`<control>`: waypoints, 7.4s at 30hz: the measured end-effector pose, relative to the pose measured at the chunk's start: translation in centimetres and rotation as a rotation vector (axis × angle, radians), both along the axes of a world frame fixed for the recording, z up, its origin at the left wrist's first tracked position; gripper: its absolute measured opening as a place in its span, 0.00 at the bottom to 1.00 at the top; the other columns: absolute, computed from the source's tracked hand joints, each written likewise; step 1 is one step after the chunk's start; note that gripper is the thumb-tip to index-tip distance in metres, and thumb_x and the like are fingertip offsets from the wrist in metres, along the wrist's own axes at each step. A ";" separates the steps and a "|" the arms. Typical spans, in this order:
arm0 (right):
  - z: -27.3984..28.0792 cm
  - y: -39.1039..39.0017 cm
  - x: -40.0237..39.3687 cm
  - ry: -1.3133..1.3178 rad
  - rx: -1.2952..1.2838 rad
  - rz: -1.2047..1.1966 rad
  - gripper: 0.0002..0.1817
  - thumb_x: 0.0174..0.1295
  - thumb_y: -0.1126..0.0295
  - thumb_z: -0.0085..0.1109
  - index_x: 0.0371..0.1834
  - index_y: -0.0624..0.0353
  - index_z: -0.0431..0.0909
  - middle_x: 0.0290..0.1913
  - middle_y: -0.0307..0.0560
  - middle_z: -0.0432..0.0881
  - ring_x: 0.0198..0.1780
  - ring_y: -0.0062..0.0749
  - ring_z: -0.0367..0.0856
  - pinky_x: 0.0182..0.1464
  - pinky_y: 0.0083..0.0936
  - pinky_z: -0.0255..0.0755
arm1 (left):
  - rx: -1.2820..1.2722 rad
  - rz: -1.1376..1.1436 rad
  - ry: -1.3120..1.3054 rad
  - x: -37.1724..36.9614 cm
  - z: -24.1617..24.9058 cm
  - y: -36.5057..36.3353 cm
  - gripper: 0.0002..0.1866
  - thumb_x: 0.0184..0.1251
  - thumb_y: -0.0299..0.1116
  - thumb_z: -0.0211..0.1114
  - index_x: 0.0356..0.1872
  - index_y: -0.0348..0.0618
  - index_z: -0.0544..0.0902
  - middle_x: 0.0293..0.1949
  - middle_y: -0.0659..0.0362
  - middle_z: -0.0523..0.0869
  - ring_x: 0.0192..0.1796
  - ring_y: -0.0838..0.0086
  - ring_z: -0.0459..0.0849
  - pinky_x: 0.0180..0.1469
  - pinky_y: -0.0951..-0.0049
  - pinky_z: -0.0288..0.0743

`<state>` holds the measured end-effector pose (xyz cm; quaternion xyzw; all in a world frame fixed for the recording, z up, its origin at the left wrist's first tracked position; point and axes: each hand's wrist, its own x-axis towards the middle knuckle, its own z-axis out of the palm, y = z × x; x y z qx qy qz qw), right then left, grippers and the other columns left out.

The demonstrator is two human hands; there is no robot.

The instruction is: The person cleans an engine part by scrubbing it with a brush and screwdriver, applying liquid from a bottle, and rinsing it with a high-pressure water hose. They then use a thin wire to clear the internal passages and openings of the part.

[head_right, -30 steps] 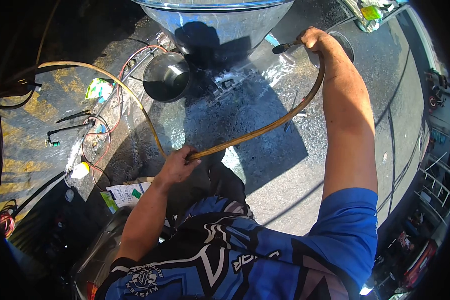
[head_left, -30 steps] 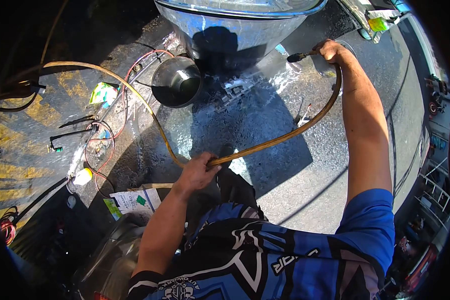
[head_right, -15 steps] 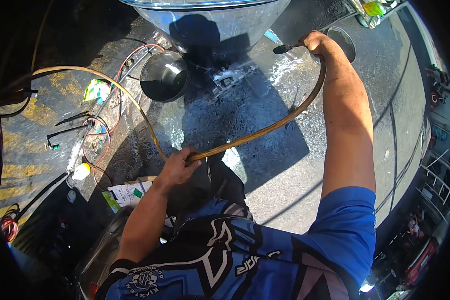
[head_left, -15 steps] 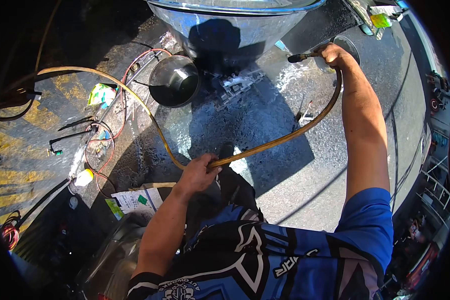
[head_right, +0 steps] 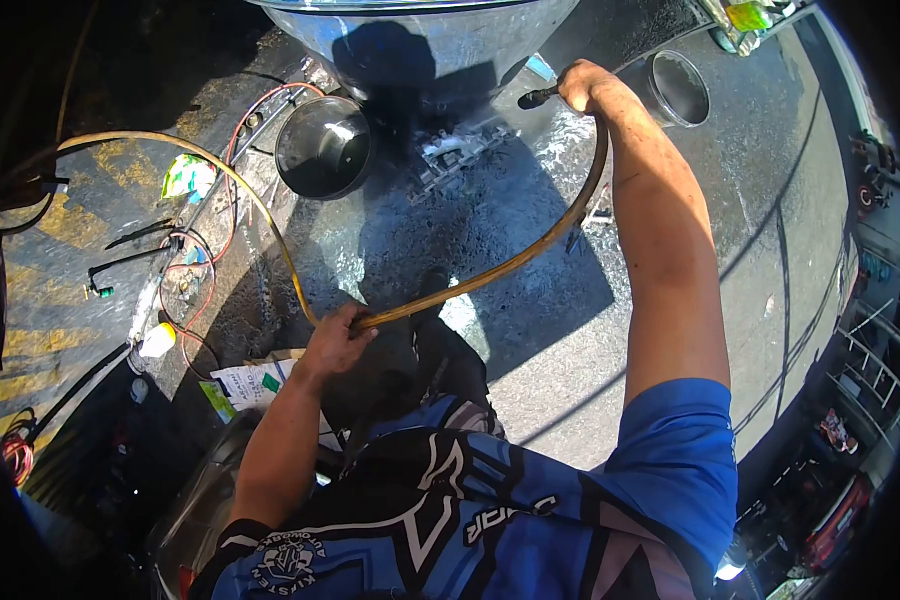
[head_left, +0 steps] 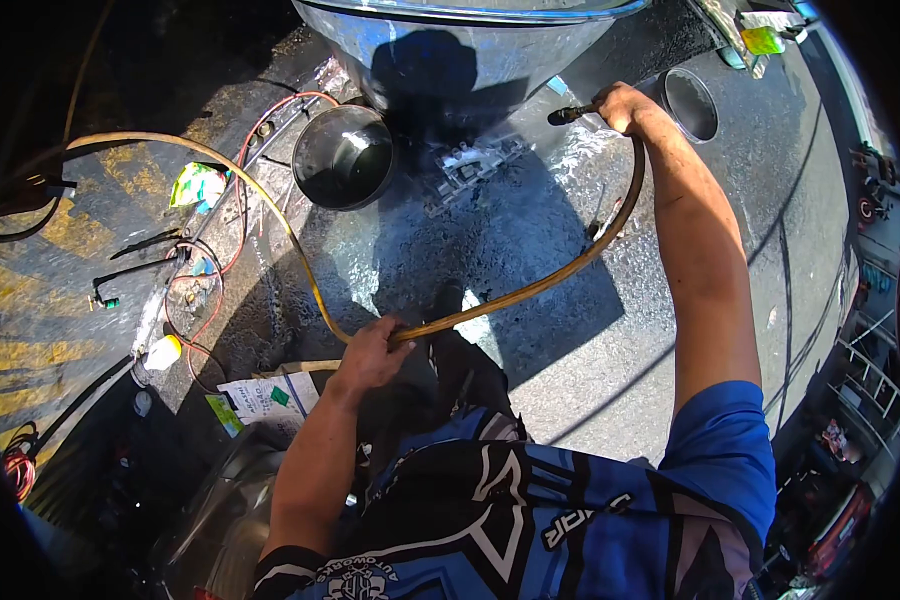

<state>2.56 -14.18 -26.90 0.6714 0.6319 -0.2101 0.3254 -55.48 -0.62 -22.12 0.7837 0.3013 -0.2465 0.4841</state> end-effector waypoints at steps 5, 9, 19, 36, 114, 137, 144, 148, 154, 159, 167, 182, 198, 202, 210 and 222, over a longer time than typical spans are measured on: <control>-4.4 0.9 -0.4 0.122 0.106 -0.599 0.17 0.60 0.71 0.52 0.48 0.67 0.85 0.48 0.65 0.87 0.52 0.55 0.87 0.51 0.42 0.80 | 0.063 0.053 0.002 -2.1 0.0 0.6 0.19 0.65 0.35 0.69 0.53 0.37 0.81 0.47 0.43 0.87 0.52 0.49 0.87 0.55 0.58 0.80; -4.2 1.2 -1.9 0.132 0.193 -0.806 0.19 0.62 0.69 0.51 0.51 0.67 0.84 0.50 0.64 0.86 0.53 0.56 0.86 0.52 0.42 0.80 | 0.079 0.050 0.024 -2.2 0.5 0.9 0.19 0.65 0.34 0.70 0.53 0.36 0.81 0.48 0.43 0.87 0.52 0.49 0.87 0.55 0.58 0.80; -6.2 1.0 -1.7 0.092 0.202 -0.760 0.12 0.61 0.73 0.53 0.36 0.61 0.88 0.42 0.58 0.88 0.49 0.50 0.87 0.51 0.39 0.81 | 0.062 0.039 0.030 -2.3 -0.3 0.6 0.20 0.65 0.35 0.69 0.53 0.35 0.81 0.49 0.42 0.86 0.52 0.48 0.86 0.56 0.58 0.80; 4.0 -0.1 -4.7 0.260 0.256 -1.154 0.18 0.61 0.68 0.56 0.48 0.68 0.85 0.53 0.66 0.85 0.58 0.57 0.84 0.57 0.43 0.78 | 1.152 -0.380 -0.904 35.8 13.6 10.2 0.38 0.50 0.52 0.80 0.61 0.42 0.80 0.67 0.41 0.74 0.71 0.46 0.69 0.68 0.38 0.61; 7.5 -8.2 -44.1 0.097 0.778 -1.695 0.19 0.68 0.61 0.51 0.55 0.51 0.85 0.52 0.60 0.86 0.56 0.58 0.83 0.61 0.44 0.76 | 0.124 0.163 0.398 -39.9 -6.0 27.4 0.33 0.64 0.48 0.68 0.61 0.28 0.80 0.58 0.38 0.84 0.66 0.48 0.80 0.67 0.58 0.72; 6.3 1.5 -49.3 -0.039 0.935 -1.962 0.20 0.68 0.61 0.50 0.58 0.56 0.83 0.53 0.62 0.85 0.57 0.57 0.83 0.61 0.43 0.76 | 0.078 0.402 0.249 -37.5 -5.4 39.3 0.35 0.67 0.47 0.70 0.66 0.31 0.76 0.59 0.42 0.84 0.56 0.57 0.85 0.57 0.61 0.78; 4.2 16.0 -63.5 -0.010 1.039 -2.206 0.22 0.69 0.62 0.50 0.62 0.59 0.78 0.53 0.66 0.84 0.57 0.61 0.82 0.62 0.47 0.74 | 0.194 0.078 0.188 -34.7 -6.9 56.8 0.34 0.68 0.47 0.69 0.65 0.29 0.76 0.59 0.41 0.84 0.57 0.55 0.85 0.60 0.60 0.75; -0.1 24.8 -73.0 0.118 1.035 -2.272 0.26 0.70 0.63 0.47 0.71 0.54 0.66 0.49 0.71 0.84 0.53 0.66 0.83 0.57 0.52 0.76 | 0.279 -0.033 0.139 -31.9 -1.4 61.9 0.32 0.68 0.44 0.68 0.64 0.26 0.76 0.54 0.40 0.86 0.53 0.59 0.86 0.57 0.64 0.77; -3.4 31.7 -82.0 0.183 1.042 -2.441 0.27 0.70 0.60 0.50 0.72 0.48 0.66 0.44 0.64 0.86 0.45 0.64 0.85 0.49 0.53 0.78 | 0.255 -0.058 0.169 -32.2 2.1 64.3 0.34 0.68 0.42 0.68 0.67 0.25 0.72 0.56 0.39 0.85 0.52 0.61 0.88 0.55 0.66 0.80; -6.8 33.5 -85.9 0.058 1.189 -2.445 0.27 0.69 0.61 0.53 0.72 0.44 0.65 0.38 0.61 0.86 0.40 0.61 0.86 0.44 0.51 0.78 | 0.300 -0.251 0.194 -33.1 1.7 65.5 0.35 0.68 0.45 0.68 0.65 0.24 0.74 0.60 0.35 0.82 0.60 0.54 0.84 0.64 0.62 0.74; -6.3 35.1 -86.0 0.066 1.396 -2.512 0.26 0.69 0.61 0.53 0.71 0.46 0.66 0.42 0.61 0.86 0.44 0.60 0.86 0.47 0.50 0.77 | 0.308 -0.640 0.036 -28.8 2.4 58.3 0.33 0.69 0.45 0.69 0.65 0.30 0.74 0.54 0.41 0.86 0.54 0.58 0.87 0.57 0.61 0.79; -1.4 36.0 -81.9 0.203 1.483 -2.815 0.26 0.69 0.66 0.53 0.70 0.58 0.69 0.54 0.62 0.83 0.55 0.52 0.84 0.57 0.39 0.76 | -0.077 -1.091 -0.137 -25.7 0.9 40.1 0.32 0.73 0.52 0.61 0.66 0.34 0.74 0.60 0.40 0.83 0.64 0.53 0.82 0.65 0.62 0.75; 7.2 45.7 -71.0 0.575 2.420 -2.323 0.29 0.72 0.74 0.52 0.74 0.52 0.55 0.32 0.42 0.77 0.24 0.24 0.74 0.26 0.24 0.71 | -0.020 -0.514 -0.668 -19.5 4.5 42.1 0.19 0.80 0.45 0.50 0.54 0.39 0.79 0.44 0.34 0.86 0.50 0.35 0.83 0.48 0.48 0.78; 16.5 44.3 -67.4 1.017 2.472 -2.223 0.33 0.73 0.74 0.52 0.77 0.55 0.49 0.30 0.41 0.76 0.24 0.22 0.74 0.24 0.23 0.71 | 0.181 -0.537 -0.647 -13.5 11.9 41.6 0.21 0.80 0.50 0.49 0.53 0.43 0.80 0.42 0.37 0.87 0.47 0.37 0.85 0.47 0.46 0.78; 21.0 35.4 -58.5 0.808 1.995 -1.501 0.37 0.64 0.74 0.65 0.74 0.72 0.58 0.40 0.39 0.77 0.36 0.19 0.76 0.40 0.17 0.73 | 0.258 -0.507 -0.706 1.0 21.7 41.9 0.18 0.77 0.46 0.56 0.41 0.42 0.83 0.35 0.43 0.86 0.41 0.45 0.86 0.42 0.53 0.78; 27.9 27.7 -35.3 0.659 1.794 -0.853 0.21 0.65 0.74 0.65 0.60 0.67 0.75 0.34 0.47 0.81 0.32 0.29 0.79 0.36 0.26 0.75 | 0.458 -0.412 -0.567 18.2 29.6 36.1 0.17 0.75 0.46 0.58 0.44 0.43 0.86 0.32 0.46 0.88 0.38 0.47 0.87 0.42 0.55 0.79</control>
